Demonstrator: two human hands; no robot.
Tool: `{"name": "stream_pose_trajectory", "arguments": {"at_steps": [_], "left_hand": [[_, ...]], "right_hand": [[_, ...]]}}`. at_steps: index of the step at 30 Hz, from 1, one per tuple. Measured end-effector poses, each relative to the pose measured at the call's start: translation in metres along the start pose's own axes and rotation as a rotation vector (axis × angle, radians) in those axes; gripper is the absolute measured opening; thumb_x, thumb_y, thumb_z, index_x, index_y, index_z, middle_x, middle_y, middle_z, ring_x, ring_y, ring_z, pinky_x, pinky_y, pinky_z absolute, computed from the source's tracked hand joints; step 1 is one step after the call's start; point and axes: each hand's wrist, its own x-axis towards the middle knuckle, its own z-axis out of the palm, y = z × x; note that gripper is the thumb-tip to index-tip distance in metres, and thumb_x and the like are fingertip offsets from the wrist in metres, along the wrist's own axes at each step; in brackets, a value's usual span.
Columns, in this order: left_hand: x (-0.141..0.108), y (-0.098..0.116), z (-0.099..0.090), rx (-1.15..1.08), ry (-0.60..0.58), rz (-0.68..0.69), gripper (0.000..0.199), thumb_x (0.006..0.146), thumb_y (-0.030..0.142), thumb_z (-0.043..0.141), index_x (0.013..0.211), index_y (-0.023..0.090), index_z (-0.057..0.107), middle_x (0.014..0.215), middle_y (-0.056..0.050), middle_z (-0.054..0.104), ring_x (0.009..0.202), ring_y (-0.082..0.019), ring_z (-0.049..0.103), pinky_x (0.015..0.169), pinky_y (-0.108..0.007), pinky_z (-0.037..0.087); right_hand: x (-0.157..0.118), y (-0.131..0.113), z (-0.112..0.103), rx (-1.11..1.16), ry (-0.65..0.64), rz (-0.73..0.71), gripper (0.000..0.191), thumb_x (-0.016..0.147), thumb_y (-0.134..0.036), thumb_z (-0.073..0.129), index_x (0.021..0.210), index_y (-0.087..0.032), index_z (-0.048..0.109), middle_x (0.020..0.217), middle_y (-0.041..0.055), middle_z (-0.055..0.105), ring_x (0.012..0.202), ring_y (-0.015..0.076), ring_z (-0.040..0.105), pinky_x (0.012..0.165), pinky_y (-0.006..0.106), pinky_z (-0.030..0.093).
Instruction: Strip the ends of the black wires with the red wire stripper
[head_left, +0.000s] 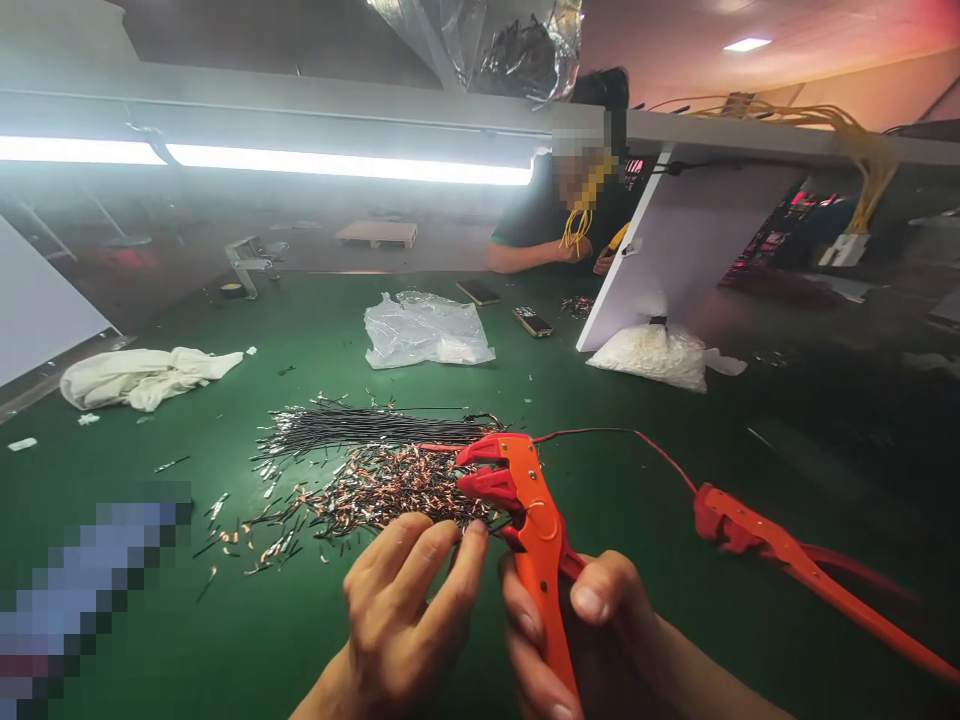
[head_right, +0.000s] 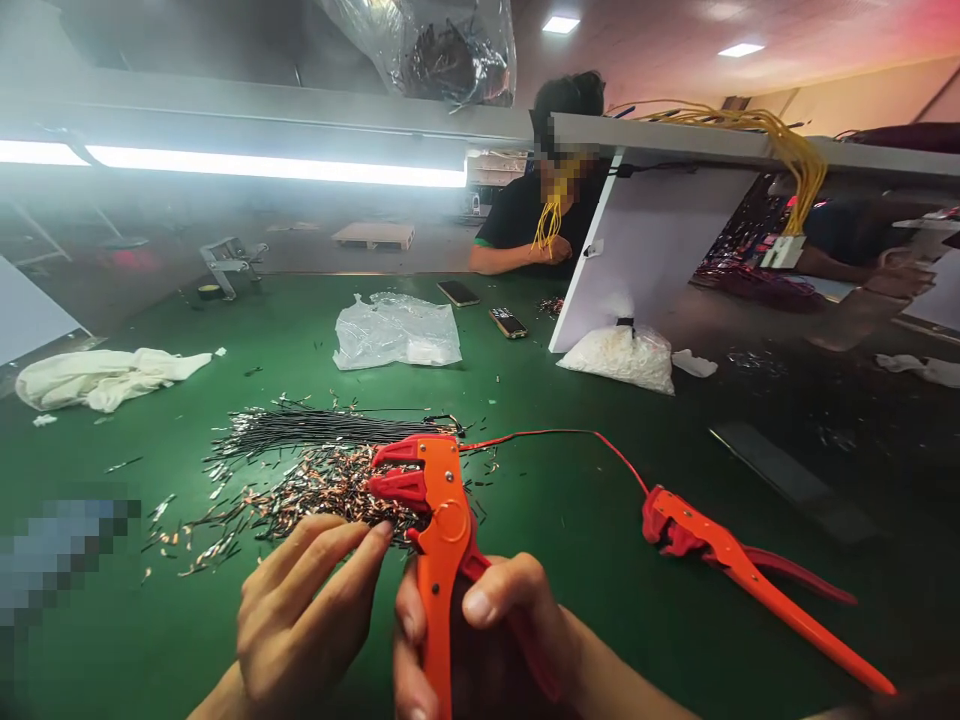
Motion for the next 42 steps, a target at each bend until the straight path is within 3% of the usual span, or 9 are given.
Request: {"name": "stream_pose_trajectory", "arguments": {"at_steps": [3, 8, 19, 30, 35, 39, 42], "left_hand": [[0.002, 0.001, -0.004, 0.001, 0.001, -0.005, 0.024, 0.083, -0.001, 0.055, 0.103, 0.007, 0.066, 0.080, -0.009, 0.066, 0.075, -0.017, 0.056, 0.066, -0.029, 0.049], [0.004, 0.001, -0.008, 0.042, -0.018, 0.026, 0.022, 0.084, 0.000, 0.056, 0.103, 0.007, 0.066, 0.076, -0.008, 0.065, 0.070, -0.016, 0.054, 0.062, -0.028, 0.046], [0.006, 0.003, -0.005, 0.067, -0.026, 0.038, 0.019, 0.089, 0.005, 0.052, 0.100, 0.009, 0.067, 0.074, -0.007, 0.064, 0.065, -0.013, 0.055, 0.058, -0.025, 0.046], [-0.001, 0.003, -0.002, 0.028, -0.057, 0.056, 0.021, 0.092, 0.005, 0.049, 0.102, 0.007, 0.067, 0.078, -0.008, 0.061, 0.073, -0.015, 0.052, 0.061, -0.026, 0.042], [-0.005, 0.002, 0.000, 0.026, -0.059, 0.045, 0.024, 0.091, 0.003, 0.048, 0.105, 0.007, 0.067, 0.081, -0.009, 0.061, 0.075, -0.016, 0.051, 0.063, -0.027, 0.041], [-0.008, 0.001, 0.003, 0.017, -0.056, 0.022, 0.024, 0.089, 0.001, 0.050, 0.106, 0.006, 0.066, 0.081, -0.009, 0.062, 0.076, -0.016, 0.051, 0.065, -0.028, 0.042], [-0.012, -0.002, 0.007, 0.003, -0.065, -0.007, 0.027, 0.085, -0.001, 0.055, 0.110, 0.007, 0.064, 0.079, -0.007, 0.061, 0.072, -0.015, 0.049, 0.063, -0.027, 0.041]], "right_hand": [[-0.001, 0.002, -0.001, -0.025, 0.015, -0.021, 0.031, 0.064, -0.040, 0.052, 0.081, -0.015, 0.058, 0.066, 0.0074, 0.068, 0.055, 0.0167, 0.058, 0.059, 0.028, 0.043], [-0.002, 0.005, -0.004, 0.001, -0.043, -0.065, 0.031, 0.071, -0.043, 0.048, 0.084, -0.017, 0.057, 0.053, 0.0007, 0.060, 0.046, 0.0139, 0.051, 0.054, 0.026, 0.043], [-0.004, 0.000, 0.007, -0.041, 0.012, -0.002, 0.031, 0.069, -0.046, 0.055, 0.080, -0.016, 0.054, 0.054, -0.0012, 0.056, 0.046, 0.0099, 0.044, 0.057, 0.026, 0.038], [0.001, 0.010, -0.009, 0.032, -0.141, -0.109, 0.036, 0.083, -0.052, 0.049, 0.084, -0.017, 0.054, 0.050, -0.0049, 0.050, 0.038, 0.0091, 0.044, 0.041, 0.018, 0.039], [-0.002, 0.014, -0.006, 0.037, -0.090, -0.180, 0.041, 0.091, -0.055, 0.042, 0.083, -0.016, 0.052, 0.048, -0.0070, 0.043, 0.034, 0.0064, 0.037, 0.037, 0.014, 0.035], [-0.001, 0.015, -0.008, -0.025, -0.043, -0.189, 0.044, 0.091, -0.057, 0.045, 0.082, -0.015, 0.053, 0.046, -0.0052, 0.046, 0.035, 0.0054, 0.038, 0.043, 0.015, 0.041], [0.004, 0.017, -0.017, 0.040, -0.084, -0.177, 0.043, 0.091, -0.058, 0.047, 0.081, -0.017, 0.052, 0.046, -0.0062, 0.048, 0.032, 0.0055, 0.039, 0.039, 0.015, 0.042]]}}
